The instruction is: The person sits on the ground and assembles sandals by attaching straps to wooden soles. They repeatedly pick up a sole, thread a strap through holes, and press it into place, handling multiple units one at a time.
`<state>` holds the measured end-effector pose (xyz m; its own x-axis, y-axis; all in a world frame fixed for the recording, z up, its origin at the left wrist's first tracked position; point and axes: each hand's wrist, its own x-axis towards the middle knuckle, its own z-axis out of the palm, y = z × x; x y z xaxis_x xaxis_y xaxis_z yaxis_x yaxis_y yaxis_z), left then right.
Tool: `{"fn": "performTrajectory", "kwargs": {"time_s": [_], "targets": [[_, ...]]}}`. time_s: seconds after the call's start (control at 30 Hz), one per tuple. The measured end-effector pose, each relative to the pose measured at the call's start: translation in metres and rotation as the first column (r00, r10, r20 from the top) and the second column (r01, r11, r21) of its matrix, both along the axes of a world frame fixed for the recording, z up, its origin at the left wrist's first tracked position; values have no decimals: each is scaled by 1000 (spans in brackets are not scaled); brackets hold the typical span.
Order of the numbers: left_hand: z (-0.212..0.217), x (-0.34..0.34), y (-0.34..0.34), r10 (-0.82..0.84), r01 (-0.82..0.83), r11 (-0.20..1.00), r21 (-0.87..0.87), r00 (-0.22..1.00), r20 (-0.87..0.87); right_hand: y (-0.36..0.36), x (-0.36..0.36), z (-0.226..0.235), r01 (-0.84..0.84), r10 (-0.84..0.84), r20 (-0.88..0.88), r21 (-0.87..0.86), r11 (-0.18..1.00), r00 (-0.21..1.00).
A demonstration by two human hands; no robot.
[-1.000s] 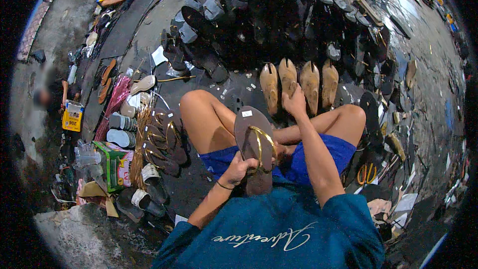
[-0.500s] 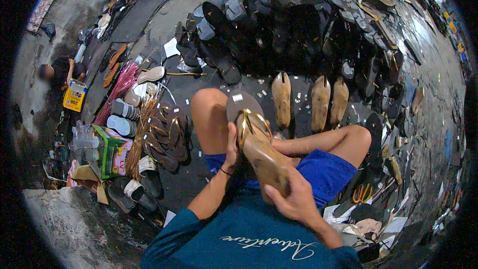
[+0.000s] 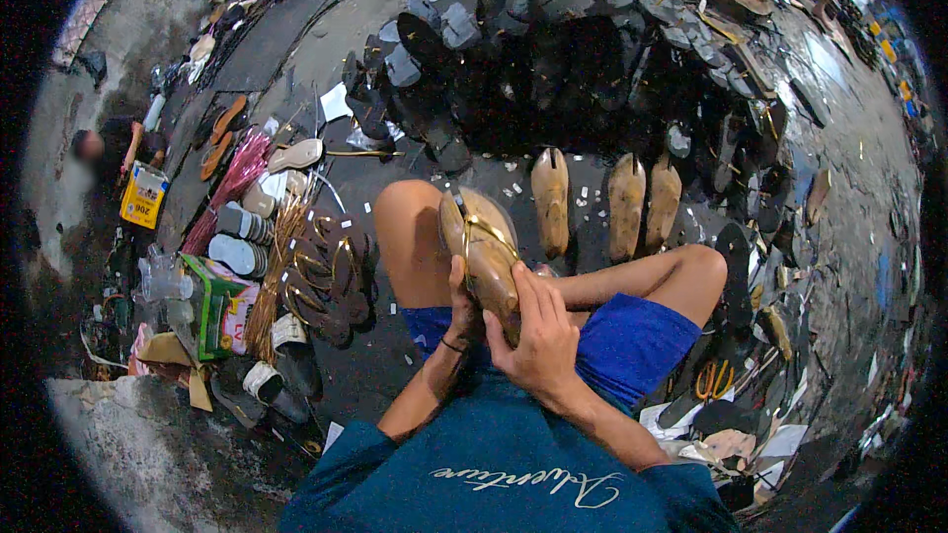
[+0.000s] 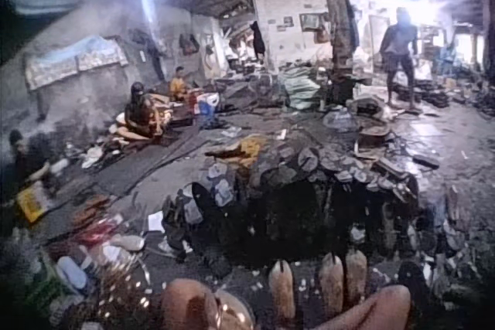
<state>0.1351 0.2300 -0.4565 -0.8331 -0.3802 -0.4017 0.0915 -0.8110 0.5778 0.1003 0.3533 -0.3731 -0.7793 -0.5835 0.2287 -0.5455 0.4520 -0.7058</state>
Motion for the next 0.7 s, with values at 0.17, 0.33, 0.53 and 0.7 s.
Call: {"fn": "performTrajectory", "kwargs": {"time_s": [0.17,0.33,0.53,0.7], "targets": [[55,-20,-1,-210,225,770,-597,973,97,6,-21,7,77,-83,-170,-41,996,982],[62,-18,-2,-404,379,836,-397,914,23,42,-51,42,-89,102,25,-313,946,995],[70,-11,14,-384,335,903,-270,911,-152,64,-59,51,-231,342,269,-369,900,901],[46,5,11,-158,152,968,-199,987,-16,58,-17,12,-114,114,113,-3,993,987]]}}
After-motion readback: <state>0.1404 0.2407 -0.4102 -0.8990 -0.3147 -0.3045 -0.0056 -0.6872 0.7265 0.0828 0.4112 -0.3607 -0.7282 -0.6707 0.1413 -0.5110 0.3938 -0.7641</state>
